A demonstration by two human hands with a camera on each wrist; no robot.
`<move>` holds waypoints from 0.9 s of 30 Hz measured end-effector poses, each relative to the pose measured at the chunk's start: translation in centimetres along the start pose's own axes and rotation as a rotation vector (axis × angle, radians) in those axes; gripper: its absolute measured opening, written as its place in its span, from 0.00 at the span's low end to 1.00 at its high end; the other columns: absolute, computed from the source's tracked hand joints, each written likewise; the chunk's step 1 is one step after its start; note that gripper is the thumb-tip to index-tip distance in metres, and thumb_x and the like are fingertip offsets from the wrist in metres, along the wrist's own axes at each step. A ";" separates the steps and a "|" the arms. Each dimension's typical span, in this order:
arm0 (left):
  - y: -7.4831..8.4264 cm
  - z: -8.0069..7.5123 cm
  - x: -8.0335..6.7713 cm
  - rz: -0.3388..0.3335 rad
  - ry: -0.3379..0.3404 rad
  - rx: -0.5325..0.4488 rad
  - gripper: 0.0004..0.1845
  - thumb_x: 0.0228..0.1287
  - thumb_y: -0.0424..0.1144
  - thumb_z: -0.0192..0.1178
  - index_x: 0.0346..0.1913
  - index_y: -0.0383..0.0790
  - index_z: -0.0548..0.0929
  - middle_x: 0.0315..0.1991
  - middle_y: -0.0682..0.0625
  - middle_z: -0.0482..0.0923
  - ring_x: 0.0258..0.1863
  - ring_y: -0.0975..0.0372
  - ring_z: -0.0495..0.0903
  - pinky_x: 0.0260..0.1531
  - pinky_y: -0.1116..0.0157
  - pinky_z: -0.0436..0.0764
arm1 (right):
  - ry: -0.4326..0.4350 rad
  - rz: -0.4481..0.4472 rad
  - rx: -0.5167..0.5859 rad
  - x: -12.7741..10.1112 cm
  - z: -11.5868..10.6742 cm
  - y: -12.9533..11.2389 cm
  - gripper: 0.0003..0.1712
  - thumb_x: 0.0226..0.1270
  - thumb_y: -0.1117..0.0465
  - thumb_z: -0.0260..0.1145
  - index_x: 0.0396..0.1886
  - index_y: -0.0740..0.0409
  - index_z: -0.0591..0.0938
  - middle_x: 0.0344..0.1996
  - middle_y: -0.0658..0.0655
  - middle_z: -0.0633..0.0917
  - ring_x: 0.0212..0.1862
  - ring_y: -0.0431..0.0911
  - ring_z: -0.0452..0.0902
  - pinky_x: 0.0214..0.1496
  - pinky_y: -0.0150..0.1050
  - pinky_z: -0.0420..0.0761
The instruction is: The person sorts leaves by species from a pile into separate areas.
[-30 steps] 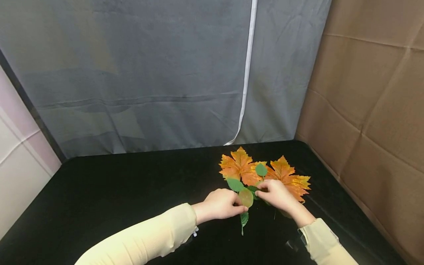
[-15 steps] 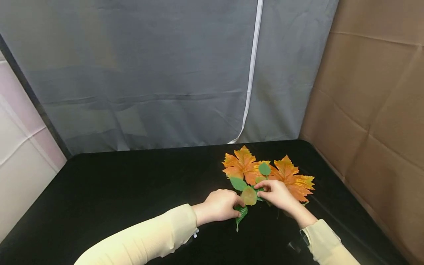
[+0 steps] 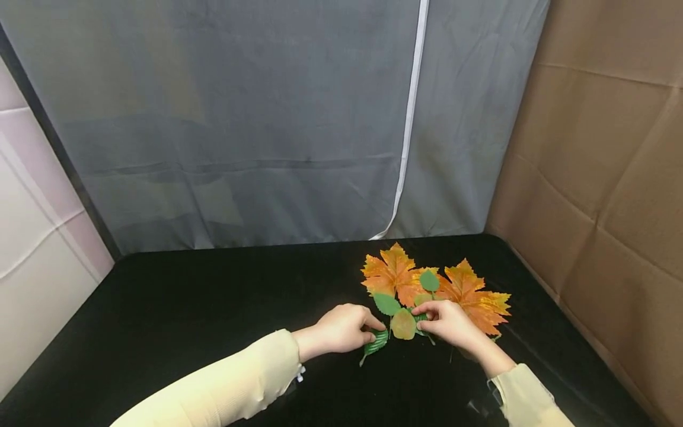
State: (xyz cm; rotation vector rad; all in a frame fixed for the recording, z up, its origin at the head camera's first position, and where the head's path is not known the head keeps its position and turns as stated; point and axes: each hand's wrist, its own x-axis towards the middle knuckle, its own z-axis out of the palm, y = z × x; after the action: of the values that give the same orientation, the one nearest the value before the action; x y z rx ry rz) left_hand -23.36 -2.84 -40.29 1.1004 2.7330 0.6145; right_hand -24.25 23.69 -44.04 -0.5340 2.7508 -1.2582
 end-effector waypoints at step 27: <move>-7.3 -4.8 -6.7 -0.143 0.235 0.035 0.14 0.57 0.31 0.66 0.47 0.41 0.88 0.33 0.57 0.80 0.28 0.66 0.73 0.30 0.66 0.73 | -0.077 -0.002 0.058 0.0 -0.2 0.0 0.17 0.55 0.65 0.71 0.45 0.65 0.85 0.23 0.50 0.72 0.23 0.40 0.65 0.24 0.33 0.66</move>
State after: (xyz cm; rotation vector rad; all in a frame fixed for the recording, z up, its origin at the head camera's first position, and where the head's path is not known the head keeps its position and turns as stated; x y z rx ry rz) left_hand -24.46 -13.79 -39.16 0.8791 2.9992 0.7193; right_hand -24.31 23.83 -43.95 -0.5674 2.6436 -1.2847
